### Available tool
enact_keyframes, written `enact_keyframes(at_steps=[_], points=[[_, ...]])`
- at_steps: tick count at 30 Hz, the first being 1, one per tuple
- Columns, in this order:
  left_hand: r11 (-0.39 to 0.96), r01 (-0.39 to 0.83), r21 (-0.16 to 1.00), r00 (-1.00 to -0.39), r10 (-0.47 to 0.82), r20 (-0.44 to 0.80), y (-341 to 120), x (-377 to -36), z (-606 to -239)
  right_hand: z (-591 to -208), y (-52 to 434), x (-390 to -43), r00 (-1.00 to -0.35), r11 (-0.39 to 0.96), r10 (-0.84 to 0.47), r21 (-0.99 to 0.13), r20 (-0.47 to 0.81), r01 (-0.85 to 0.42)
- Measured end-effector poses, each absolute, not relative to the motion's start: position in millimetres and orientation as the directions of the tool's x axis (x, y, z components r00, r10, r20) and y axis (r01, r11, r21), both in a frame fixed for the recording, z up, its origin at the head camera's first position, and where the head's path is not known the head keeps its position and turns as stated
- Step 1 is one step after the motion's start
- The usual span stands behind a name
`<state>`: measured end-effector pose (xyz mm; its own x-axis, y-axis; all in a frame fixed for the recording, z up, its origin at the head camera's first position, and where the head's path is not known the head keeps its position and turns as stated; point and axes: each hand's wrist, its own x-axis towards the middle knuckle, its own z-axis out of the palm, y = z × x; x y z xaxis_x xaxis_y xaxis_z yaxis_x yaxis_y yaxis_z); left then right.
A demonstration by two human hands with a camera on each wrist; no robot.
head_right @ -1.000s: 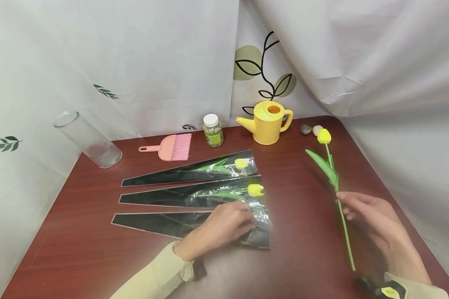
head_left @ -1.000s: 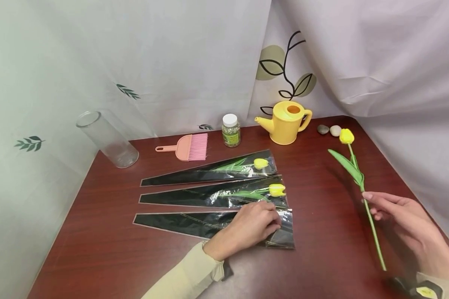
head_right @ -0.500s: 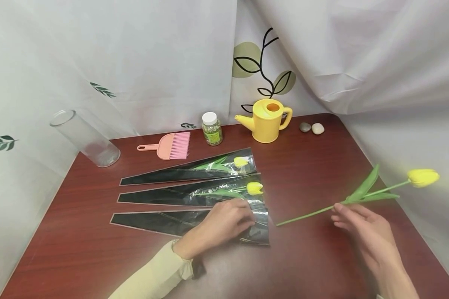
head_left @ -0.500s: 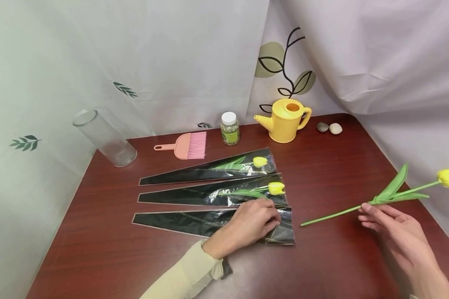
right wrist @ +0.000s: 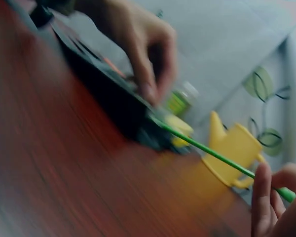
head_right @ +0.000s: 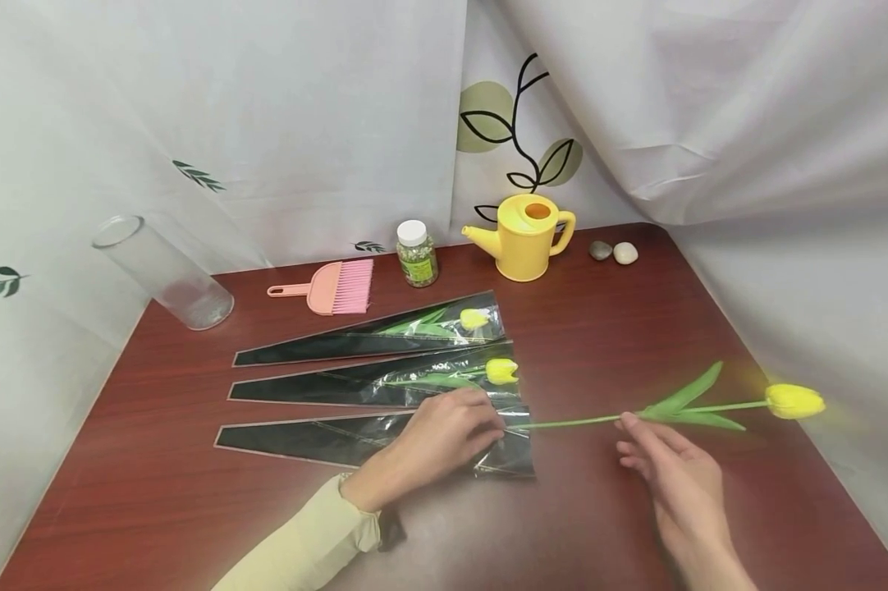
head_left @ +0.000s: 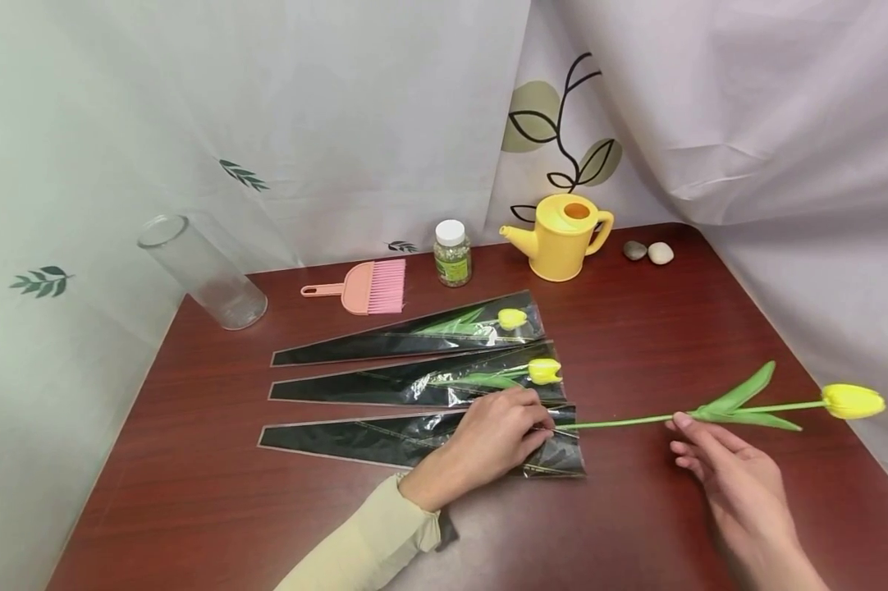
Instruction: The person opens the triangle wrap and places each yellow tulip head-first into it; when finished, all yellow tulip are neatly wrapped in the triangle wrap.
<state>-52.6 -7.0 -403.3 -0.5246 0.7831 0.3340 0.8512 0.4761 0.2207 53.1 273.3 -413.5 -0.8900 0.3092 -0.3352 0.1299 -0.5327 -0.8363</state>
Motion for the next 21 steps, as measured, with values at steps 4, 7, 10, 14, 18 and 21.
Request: enact_keyframes(at_steps=[4, 7, 10, 14, 18, 21], points=[[0.484, 0.843, 0.234, -0.537, 0.776, 0.33, -6.4, -52.6, -402.7, -413.0, 250.4, 51.4, -0.864, -0.524, 0.316, -0.831, -0.391, 0.184], [0.485, 0.844, 0.23, -0.536, 0.77, 0.344, -6.0, -52.4, -402.5, -413.4, 234.5, 48.8, -0.836, -0.496, 0.319, -0.831, -0.445, 0.253], [0.482, 0.847, 0.223, -0.531, 0.763, 0.369, -6.1, -52.4, -402.2, -414.0, 219.7, 45.0, -0.81, -0.462, 0.313, -0.825, -0.496, 0.327], [0.479, 0.849, 0.226, -0.529, 0.756, 0.385, -5.9, -52.4, -401.5, -414.7, 204.0, 41.0, -0.795, -0.428, 0.289, -0.815, -0.534, 0.391], [0.478, 0.848, 0.227, -0.53, 0.757, 0.382, -5.7, -51.6, -400.4, -414.6, 193.8, 39.7, -0.788, -0.409, 0.246, -0.798, -0.564, 0.443], [0.482, 0.848, 0.221, -0.53, 0.759, 0.378, -5.6, -51.1, -400.0, -414.5, 189.6, 39.5, -0.779, -0.42, 0.217, -0.777, -0.589, 0.47]])
